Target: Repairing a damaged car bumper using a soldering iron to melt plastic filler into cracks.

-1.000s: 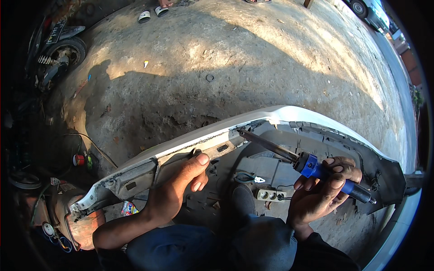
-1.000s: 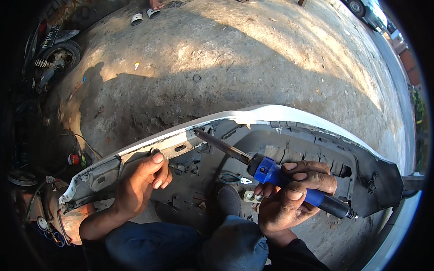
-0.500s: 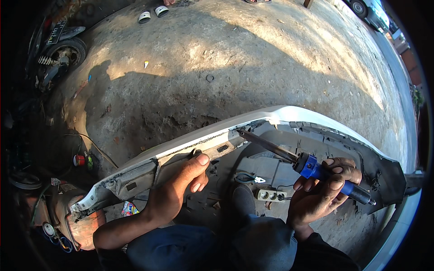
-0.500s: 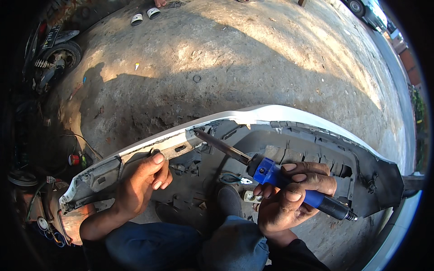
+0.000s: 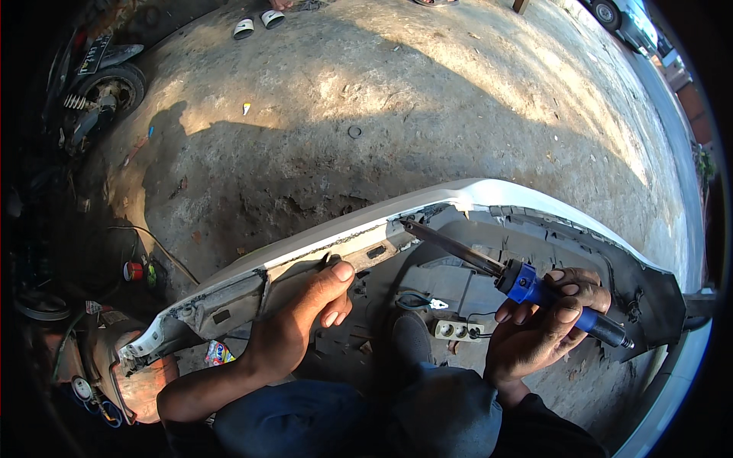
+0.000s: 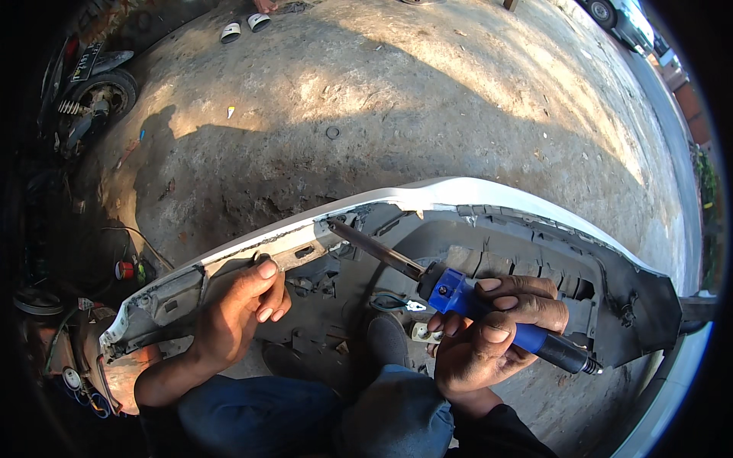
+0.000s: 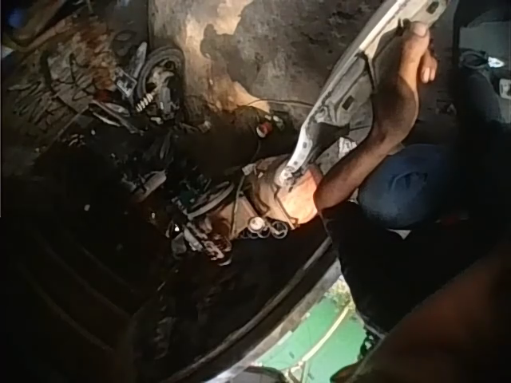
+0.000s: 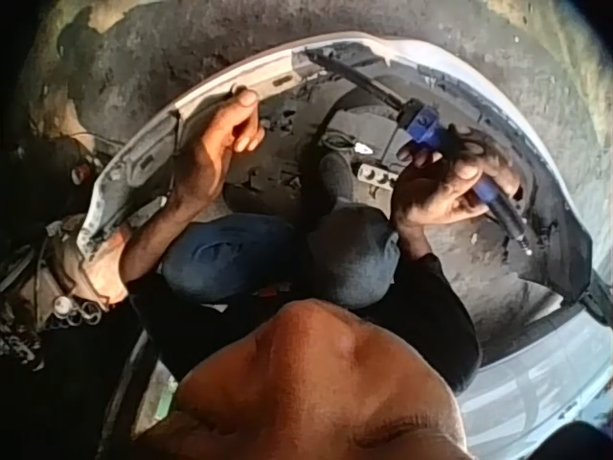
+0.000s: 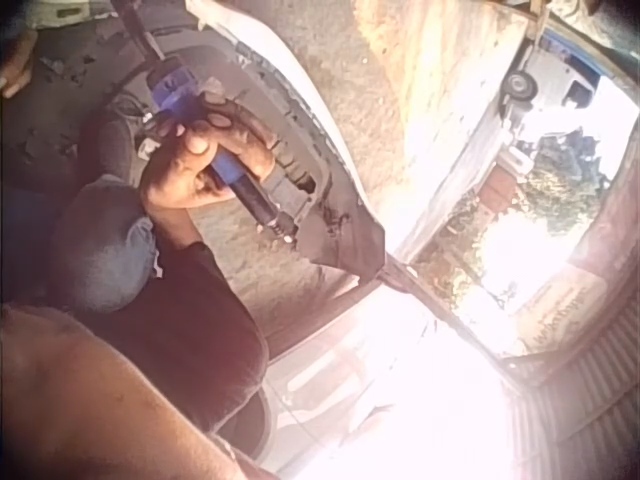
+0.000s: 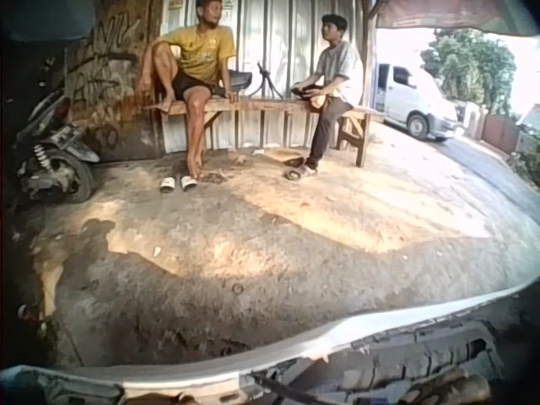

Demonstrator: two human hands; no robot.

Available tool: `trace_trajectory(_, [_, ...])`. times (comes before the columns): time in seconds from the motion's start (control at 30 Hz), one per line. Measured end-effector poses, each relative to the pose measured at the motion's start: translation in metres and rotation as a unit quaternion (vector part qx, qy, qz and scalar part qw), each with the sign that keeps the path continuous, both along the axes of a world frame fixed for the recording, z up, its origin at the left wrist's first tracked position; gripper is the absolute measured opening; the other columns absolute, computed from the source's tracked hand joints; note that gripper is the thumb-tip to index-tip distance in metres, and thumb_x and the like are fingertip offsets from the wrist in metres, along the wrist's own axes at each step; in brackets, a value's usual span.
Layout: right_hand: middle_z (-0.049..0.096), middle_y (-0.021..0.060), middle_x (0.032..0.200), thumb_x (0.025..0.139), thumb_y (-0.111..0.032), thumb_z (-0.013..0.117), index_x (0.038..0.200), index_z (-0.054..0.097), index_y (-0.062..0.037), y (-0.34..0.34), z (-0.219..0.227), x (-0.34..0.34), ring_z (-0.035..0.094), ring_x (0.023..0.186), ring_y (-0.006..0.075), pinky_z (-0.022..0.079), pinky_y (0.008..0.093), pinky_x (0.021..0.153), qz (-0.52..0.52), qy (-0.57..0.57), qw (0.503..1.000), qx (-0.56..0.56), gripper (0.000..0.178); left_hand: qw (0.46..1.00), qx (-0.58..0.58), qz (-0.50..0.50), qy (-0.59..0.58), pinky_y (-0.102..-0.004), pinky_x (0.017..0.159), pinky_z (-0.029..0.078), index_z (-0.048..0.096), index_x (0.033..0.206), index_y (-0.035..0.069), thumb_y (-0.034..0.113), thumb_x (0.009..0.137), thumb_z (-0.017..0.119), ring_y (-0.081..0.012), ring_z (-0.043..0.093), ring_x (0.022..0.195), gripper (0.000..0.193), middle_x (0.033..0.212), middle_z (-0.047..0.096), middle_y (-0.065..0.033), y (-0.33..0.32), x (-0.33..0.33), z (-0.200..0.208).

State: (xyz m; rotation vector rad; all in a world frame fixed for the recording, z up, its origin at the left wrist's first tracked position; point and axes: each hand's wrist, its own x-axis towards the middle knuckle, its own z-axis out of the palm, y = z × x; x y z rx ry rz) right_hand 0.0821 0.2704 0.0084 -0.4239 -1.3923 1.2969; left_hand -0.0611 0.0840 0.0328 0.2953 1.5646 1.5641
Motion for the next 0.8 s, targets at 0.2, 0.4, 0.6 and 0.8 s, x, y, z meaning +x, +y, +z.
trace_trajectory(0.2, [0.051,0.0096,0.096,0.096,-0.033,0.062,0.102,0.047,-0.0052,0.0036,-0.0062,-0.0002,0.050,0.060,0.0055,0.047,0.0158,0.035,-0.002,-0.009,0.998,0.060,0.032,1.000,0.011,-0.002,-0.001,-0.0296,0.065,0.035,0.055,0.090,0.000,0.026,0.102,0.040,-0.0103,0.032,0.060,0.032,0.061,0.036,0.0000,0.0000,-0.0007,-0.0011])
trace_trajectory(0.4, [0.051,0.0098,0.095,0.098,-0.034,0.060,0.103,0.047,-0.0047,0.0025,-0.0078,-0.0020,0.048,0.055,0.0050,0.046,0.0154,0.035,-0.007,-0.008,0.998,0.068,0.033,1.000,0.009,-0.005,-0.004,-0.0298,0.065,0.035,0.054,0.087,0.001,0.026,0.101,0.040,-0.0103,0.032,0.059,0.032,0.062,0.036,-0.0002,-0.0017,-0.0006,-0.0028])
trace_trajectory(0.6, [0.051,0.0109,0.096,0.099,-0.033,0.057,0.104,0.046,-0.0048,0.0025,-0.0082,0.0002,0.047,0.051,0.0054,0.047,0.0160,0.035,0.002,-0.008,0.997,0.070,0.031,1.000,0.006,-0.009,0.012,-0.0299,0.065,0.035,0.054,0.087,0.001,0.026,0.101,0.041,-0.0105,0.032,0.060,0.031,0.062,0.036,-0.0003,-0.0017,-0.0001,-0.0015])
trace_trajectory(0.8, [0.052,0.0112,0.097,0.099,-0.033,0.058,0.104,0.046,-0.0050,0.0028,-0.0093,0.0006,0.049,0.053,0.0057,0.048,0.0166,0.035,0.000,-0.002,0.998,0.070,0.031,1.000,-0.004,-0.011,0.006,-0.0298,0.065,0.035,0.054,0.089,0.000,0.026,0.101,0.041,-0.0105,0.032,0.060,0.031,0.062,0.036,-0.0003,-0.0014,-0.0003,-0.0011])
